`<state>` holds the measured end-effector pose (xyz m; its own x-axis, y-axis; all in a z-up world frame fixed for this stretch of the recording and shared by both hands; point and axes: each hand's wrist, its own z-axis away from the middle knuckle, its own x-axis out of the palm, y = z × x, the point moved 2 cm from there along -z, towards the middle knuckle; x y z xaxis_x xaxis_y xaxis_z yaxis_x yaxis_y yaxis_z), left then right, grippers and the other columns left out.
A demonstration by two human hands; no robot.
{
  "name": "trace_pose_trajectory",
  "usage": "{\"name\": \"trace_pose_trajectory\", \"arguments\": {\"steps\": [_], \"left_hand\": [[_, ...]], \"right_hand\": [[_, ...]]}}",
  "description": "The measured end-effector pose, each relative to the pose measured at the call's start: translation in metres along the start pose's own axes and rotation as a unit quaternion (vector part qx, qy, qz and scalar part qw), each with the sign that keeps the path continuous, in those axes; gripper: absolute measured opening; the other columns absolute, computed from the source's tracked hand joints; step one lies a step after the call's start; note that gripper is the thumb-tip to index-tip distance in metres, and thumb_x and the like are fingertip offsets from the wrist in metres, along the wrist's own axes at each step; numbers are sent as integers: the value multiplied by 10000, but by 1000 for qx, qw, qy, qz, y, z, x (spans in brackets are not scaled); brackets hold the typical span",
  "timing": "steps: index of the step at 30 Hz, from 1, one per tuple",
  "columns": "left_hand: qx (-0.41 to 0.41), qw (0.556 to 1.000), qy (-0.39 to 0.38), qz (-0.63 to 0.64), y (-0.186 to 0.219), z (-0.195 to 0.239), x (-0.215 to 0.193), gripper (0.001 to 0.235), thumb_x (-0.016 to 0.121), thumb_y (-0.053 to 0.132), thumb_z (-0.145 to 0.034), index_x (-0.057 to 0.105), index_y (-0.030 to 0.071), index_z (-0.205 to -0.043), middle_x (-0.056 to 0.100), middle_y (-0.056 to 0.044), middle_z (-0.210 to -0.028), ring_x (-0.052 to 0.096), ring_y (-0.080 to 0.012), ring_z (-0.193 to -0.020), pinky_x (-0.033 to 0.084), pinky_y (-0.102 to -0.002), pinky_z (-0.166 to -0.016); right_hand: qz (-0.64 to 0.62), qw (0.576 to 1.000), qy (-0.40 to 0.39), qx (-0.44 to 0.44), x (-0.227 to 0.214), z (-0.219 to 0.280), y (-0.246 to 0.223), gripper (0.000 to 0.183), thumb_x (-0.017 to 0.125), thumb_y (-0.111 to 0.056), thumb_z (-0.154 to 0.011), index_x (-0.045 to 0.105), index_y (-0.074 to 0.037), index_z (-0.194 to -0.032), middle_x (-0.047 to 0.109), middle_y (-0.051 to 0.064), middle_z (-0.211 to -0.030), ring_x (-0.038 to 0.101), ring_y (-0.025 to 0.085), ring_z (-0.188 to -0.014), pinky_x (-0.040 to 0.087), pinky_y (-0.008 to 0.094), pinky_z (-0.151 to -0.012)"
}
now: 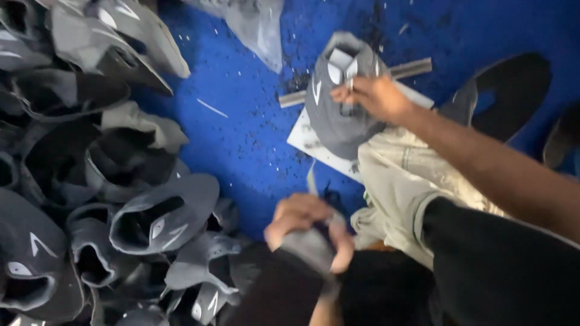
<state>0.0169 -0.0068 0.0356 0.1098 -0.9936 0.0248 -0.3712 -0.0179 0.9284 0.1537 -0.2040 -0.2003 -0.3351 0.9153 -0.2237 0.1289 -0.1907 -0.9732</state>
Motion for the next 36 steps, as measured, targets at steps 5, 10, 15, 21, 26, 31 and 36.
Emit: {"name": "trace_pose_trajectory", "arguments": {"steps": [5, 10, 15, 21, 26, 31, 36], "left_hand": [[-222, 919, -77, -318, -118, 73, -6, 410, 819, 109, -695, 605, 21, -1032, 676, -121, -797, 704, -296, -711, 555, -391, -663], [-327, 901, -22, -283, -85, 62, -15, 358, 813, 133, -704, 638, 2, -987, 720, -59, -737, 698, -141, -661, 582, -329, -638], [-247, 937, 26, -246, -21, 24, -23, 352, 846, 125, -687, 586, 42, -909, 607, -21, -704, 544, -77, -616, 494, -251, -571], [-101, 993, -49, -46, 39, -31, -13, 362, 774, 91, -739, 442, 96, -882, 627, -55, -813, 631, -175, -694, 560, -313, -693], [-155, 968, -21, -196, -114, 53, -6, 326, 831, 108, -731, 576, 78, -932, 662, -138, -829, 682, -311, -737, 553, -372, -708], [-304, 874, -68, -373, -108, 57, 0, 427, 871, 185, -660, 650, 19, -985, 695, -112, -759, 735, -307, -687, 559, -391, -648], [-166, 945, 15, -281, 8, -3, 0, 386, 860, 158, -646, 598, 44, -905, 646, -58, -765, 646, -229, -618, 557, -326, -625]], "right_hand": [[-177, 983, 13, 56, 15, 12, 25, 221, 508, -31, -1001, 688, 19, -1120, 731, 150, -1181, 725, 221, -1020, 590, 353, -908], [-324, 933, 122, 94, -15, -21, -4, 134, 497, -95, -1117, 575, -5, -1056, 709, 174, -1122, 743, 231, -969, 645, 388, -905], [-194, 969, -11, 150, -16, -34, -4, 85, 516, -13, -1035, 588, 31, -1041, 724, 183, -1187, 740, 257, -1090, 619, 354, -888], [-106, 986, 7, 125, -11, -33, -10, 160, 482, 21, -1035, 635, 39, -1079, 742, 164, -1141, 758, 239, -1060, 618, 331, -930], [33, 999, 6, -36, -10, -16, -20, 186, 548, 81, -944, 666, 62, -1086, 746, 175, -1167, 739, 261, -1070, 605, 351, -910], [-5, 998, 54, 40, -6, -21, 6, 176, 560, 74, -953, 686, 60, -1075, 753, 180, -1016, 746, 257, -952, 609, 369, -887], [-250, 953, 54, 160, -20, -45, 11, 174, 452, -19, -1071, 613, 42, -1093, 730, 175, -1122, 740, 240, -1027, 619, 352, -921]]}}
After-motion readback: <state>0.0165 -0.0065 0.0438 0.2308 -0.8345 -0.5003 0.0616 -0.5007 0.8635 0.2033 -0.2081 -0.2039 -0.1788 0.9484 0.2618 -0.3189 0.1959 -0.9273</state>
